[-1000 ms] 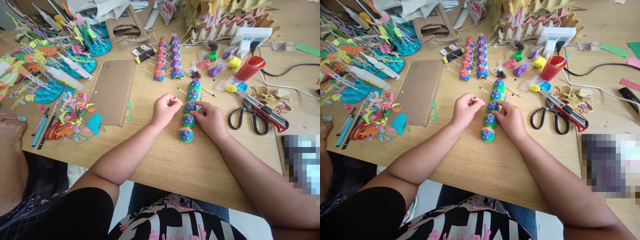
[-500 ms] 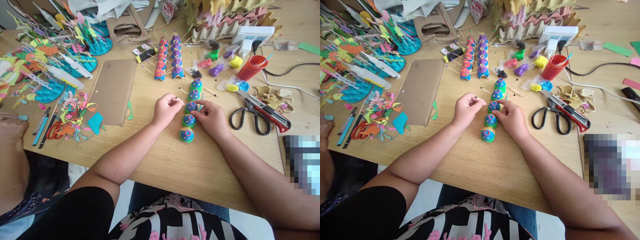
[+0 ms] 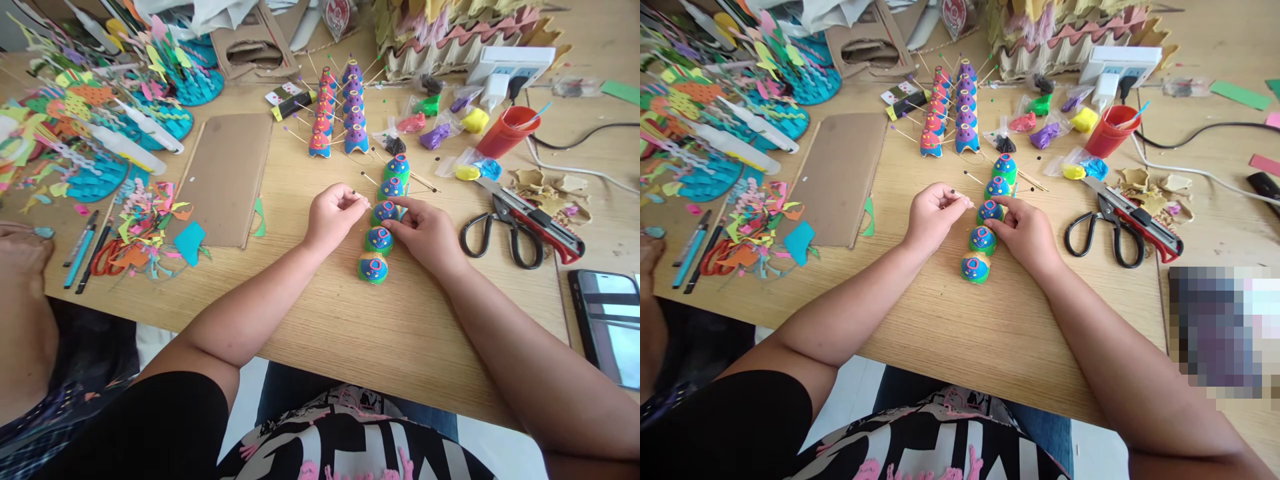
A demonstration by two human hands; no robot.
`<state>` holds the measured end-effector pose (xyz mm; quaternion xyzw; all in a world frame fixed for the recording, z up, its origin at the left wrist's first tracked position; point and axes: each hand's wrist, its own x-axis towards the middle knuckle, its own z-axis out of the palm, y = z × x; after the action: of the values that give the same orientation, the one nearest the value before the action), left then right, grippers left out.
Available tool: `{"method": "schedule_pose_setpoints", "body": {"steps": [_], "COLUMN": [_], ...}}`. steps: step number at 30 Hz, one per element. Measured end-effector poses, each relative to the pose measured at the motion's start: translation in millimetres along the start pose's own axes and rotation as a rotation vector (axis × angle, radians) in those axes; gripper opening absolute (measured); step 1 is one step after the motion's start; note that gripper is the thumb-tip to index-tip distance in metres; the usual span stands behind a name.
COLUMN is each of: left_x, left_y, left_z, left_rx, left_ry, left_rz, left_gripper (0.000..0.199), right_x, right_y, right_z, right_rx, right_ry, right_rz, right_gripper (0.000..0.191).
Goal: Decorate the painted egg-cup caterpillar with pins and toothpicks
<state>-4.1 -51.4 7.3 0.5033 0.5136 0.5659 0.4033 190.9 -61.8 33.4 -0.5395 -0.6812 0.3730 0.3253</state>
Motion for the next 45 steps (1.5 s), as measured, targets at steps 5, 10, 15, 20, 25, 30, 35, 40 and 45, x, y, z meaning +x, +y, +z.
{"method": "schedule_pose_setpoints", "body": {"steps": [5,10,15,20,25,30,35,40,45], "left_x": [0.6,0.6,0.8,0.6,0.5,-0.3,-0.7,-1.3,-2.5], "left_y": [-1.4,-1.9,-1.9,-0.8,0.0,0.2,-0.1,-2.5,-4.0], "left_z": [-0.4,-0.5,0.1,0.1,0.7,1.0,1.0,0.7,0.8], "left_rx": [-0.006,-0.003,-0.007,-0.006,-0.023,-0.007,0.021,0.08,0.122], "left_ry": [0.0,-0.005,-0.007,0.009,0.012,-0.007,-0.013,-0.009,-0.031], "left_rz": [0.012,0.01,0.004,0.004,0.004,0.026,0.041,0.095,0.168], "left_gripper": [0.023,0.022,0.023,0.023,0.023,0.022,0.021,0.021,0.02], "right_x": [0.4,1.4,1.1,0.9,0.3,0.2,0.4,0.3,0.4], "right_y": [-1.7,1.0,3.4,1.6,-1.4,-1.5,-0.5,-1.1,-1.5], "right_z": [-0.4,0.9,2.0,1.6,1.5,2.1,2.5,2.2,2.7], "right_rx": [-0.005,0.01,-0.005,-0.022,-0.021,-0.032,-0.031,-0.043,-0.06], "right_ry": [-0.008,-0.004,0.001,-0.006,-0.006,-0.003,0.009,0.003,0.004], "right_rz": [0.002,-0.009,-0.023,-0.015,-0.008,0.004,-0.006,-0.002,0.017], "right_gripper": [0.043,0.046,0.044,0.043,0.042,0.041,0.039,0.041,0.042]}}
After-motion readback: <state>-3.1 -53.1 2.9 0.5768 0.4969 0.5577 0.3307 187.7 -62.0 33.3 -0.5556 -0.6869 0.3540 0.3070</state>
